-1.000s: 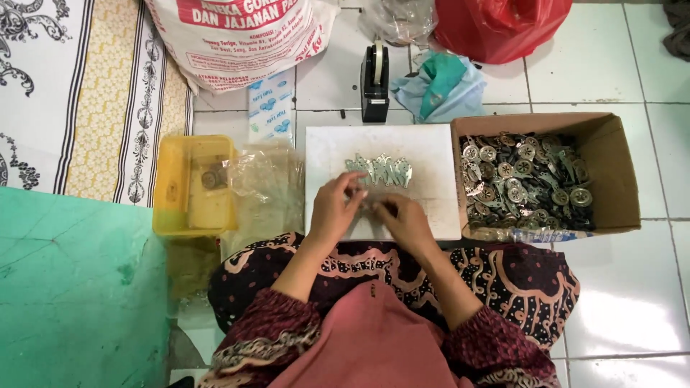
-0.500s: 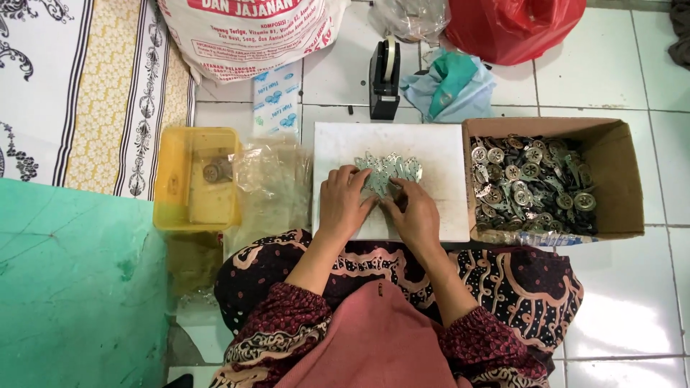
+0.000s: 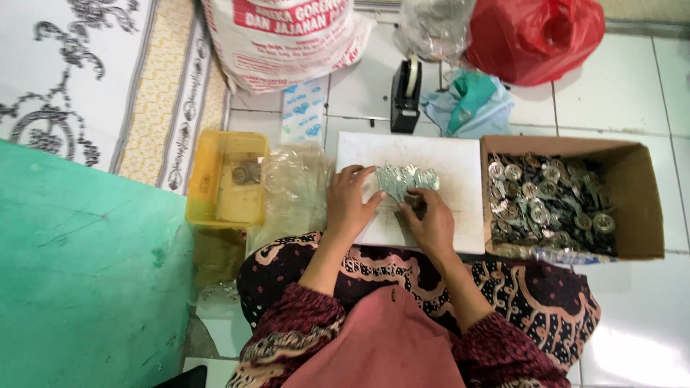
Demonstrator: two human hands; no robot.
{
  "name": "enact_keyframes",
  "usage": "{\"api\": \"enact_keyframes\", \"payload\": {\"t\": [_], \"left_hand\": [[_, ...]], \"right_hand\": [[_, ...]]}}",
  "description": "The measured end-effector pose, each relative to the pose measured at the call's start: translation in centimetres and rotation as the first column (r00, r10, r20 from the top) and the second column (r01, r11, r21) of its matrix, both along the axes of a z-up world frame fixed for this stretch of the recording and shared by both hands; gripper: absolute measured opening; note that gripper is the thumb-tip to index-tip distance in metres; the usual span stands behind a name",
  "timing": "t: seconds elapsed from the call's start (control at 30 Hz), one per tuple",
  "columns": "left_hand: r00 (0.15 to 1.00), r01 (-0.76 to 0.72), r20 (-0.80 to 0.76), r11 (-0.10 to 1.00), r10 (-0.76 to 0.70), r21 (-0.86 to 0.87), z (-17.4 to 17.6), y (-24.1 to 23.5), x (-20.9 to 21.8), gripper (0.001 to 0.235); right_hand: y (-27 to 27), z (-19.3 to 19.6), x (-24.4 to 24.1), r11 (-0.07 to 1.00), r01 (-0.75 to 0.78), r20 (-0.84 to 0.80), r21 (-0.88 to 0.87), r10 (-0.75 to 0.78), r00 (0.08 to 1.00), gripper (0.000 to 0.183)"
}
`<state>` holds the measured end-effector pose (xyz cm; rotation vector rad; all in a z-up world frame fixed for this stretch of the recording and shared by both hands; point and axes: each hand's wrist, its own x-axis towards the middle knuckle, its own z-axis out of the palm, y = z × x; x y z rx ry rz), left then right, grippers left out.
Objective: The person sits on the floor and sorts small metal parts from a cardboard box onto a white board, then places them into a clear plastic bag. They handle the parts one by one, occasionally adjusting the pile on the board before bagging them.
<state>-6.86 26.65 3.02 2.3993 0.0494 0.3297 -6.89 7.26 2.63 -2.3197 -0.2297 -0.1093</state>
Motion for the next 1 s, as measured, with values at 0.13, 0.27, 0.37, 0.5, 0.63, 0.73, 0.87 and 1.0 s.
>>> {"api": "enact_keyframes", "payload": {"t": [0.13,0.27,0.37,0.5,0.63,0.73,0.87,1.0], "left_hand": [[0.988,-0.133,0.066,0.983,0.142,-0.127,4.1,7.2,-1.1,0.046],[0.883,-0.463,0.109,0.886,0.456,0.041,2.0,14.7,-2.5,0.051],[0.8,-0.58,-0.07,0.798,0.596,0.165,-3.6,17.6,-1.4,0.047],[0.766,-0.551,-0.211,0.79,0.607,0.27,-5.4,17.5,0.7,0.036],[0.729,-0.561,-0.319,0.796,0.605,0.228,-5.0,17.2,1.4,0.037],[0.763,-0.574,-0.246,0.801,0.598,0.169,-5.9,17.1,1.3,0.023],[0.789,-0.58,-0.204,0.812,0.58,0.068,-5.8,17.0,0.9,0.015],[0.875,-0.481,-0.142,0.792,0.464,-0.376,-3.2,16.5,-1.2,0.021]], "right_hand": [[1.2,1.5,0.9,0.999,0.011,0.011,-0.033,-0.011,1.0,0.029],[6.6,1.5,2.5,0.973,-0.216,0.05,-0.078,0.22,0.974,0.021],[12.7,0.6,3.9,0.942,-0.313,-0.092,0.119,0.325,0.941,0.025],[18.9,-2.9,5.7,0.927,-0.228,-0.37,0.297,0.332,0.868,0.047],[22.2,-5.2,6.6,0.963,-0.205,-0.392,0.173,0.259,0.883,0.059],[22.5,-5.5,6.2,0.976,-0.207,-0.396,0.062,0.214,0.893,0.07],[22.2,-3.4,4.9,0.98,-0.161,-0.413,0.121,0.197,0.889,0.075],[21.3,-1.6,4.1,0.937,-0.15,-0.394,0.316,0.273,0.878,0.079]]}}
